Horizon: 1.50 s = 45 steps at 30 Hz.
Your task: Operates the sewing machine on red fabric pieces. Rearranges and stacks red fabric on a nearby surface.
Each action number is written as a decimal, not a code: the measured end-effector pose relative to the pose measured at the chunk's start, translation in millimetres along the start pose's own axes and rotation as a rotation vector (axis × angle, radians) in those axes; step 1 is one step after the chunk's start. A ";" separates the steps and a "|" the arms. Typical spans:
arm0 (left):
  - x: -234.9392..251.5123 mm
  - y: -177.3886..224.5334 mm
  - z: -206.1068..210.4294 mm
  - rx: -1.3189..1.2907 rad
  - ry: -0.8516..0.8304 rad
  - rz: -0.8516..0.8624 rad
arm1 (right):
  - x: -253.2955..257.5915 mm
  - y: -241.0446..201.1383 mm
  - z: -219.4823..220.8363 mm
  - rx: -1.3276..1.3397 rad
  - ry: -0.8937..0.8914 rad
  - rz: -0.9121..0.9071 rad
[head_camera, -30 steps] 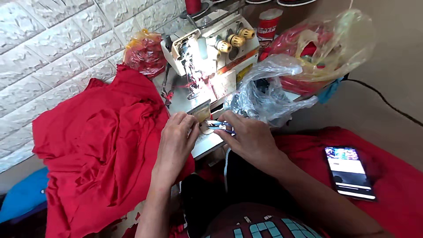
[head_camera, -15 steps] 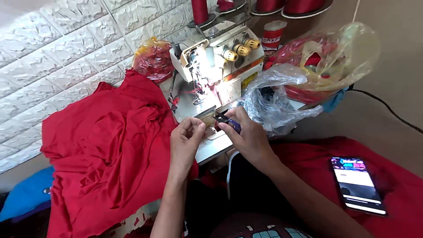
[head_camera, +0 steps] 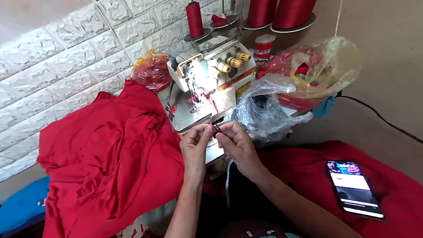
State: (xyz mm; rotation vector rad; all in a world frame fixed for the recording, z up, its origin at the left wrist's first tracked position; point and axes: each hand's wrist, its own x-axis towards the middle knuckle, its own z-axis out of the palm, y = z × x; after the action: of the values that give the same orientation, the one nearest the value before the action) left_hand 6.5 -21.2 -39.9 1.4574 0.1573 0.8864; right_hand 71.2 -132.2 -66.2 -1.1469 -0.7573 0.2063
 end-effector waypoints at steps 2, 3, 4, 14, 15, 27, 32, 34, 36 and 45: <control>-0.6 -0.6 0.0 0.012 -0.002 0.011 | 1.8 0.0 -0.2 -0.006 0.002 0.000; -1.1 -0.9 0.0 0.019 0.001 0.013 | 2.7 0.0 -0.1 -0.004 0.003 0.004; -1.7 -0.9 0.0 0.028 0.003 0.013 | 3.4 0.0 0.1 -0.002 0.002 0.008; -4.0 -2.1 -3.7 0.130 -0.038 0.014 | 6.4 -2.0 -2.5 -0.016 0.042 -0.029; -4.2 -3.0 -5.1 0.134 -0.041 0.019 | 4.8 -4.5 -5.0 -0.008 0.049 -0.051; -2.7 -36.1 -22.1 0.306 -0.175 0.327 | -106.2 -5.8 -157.2 -0.730 0.148 0.355; -5.4 -45.9 -18.0 0.348 -0.171 0.342 | -164.1 11.2 -199.5 -1.162 -0.114 0.981; -6.0 -46.1 -16.5 0.381 -0.179 0.350 | -179.7 23.1 -200.2 -1.288 -0.187 1.094; -6.0 -45.7 -16.1 0.418 -0.182 0.368 | -193.0 38.0 -198.4 -1.353 -0.245 1.162; -7.8 -49.9 -17.3 0.591 -0.193 0.434 | -199.0 55.7 -199.4 -1.222 -0.389 1.282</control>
State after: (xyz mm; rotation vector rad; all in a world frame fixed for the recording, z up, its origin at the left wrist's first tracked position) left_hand 12.0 -5.7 -90.6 2.1728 -0.0540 1.0936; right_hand 63.6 -359.7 -241.2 -2.7241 -0.3020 1.1662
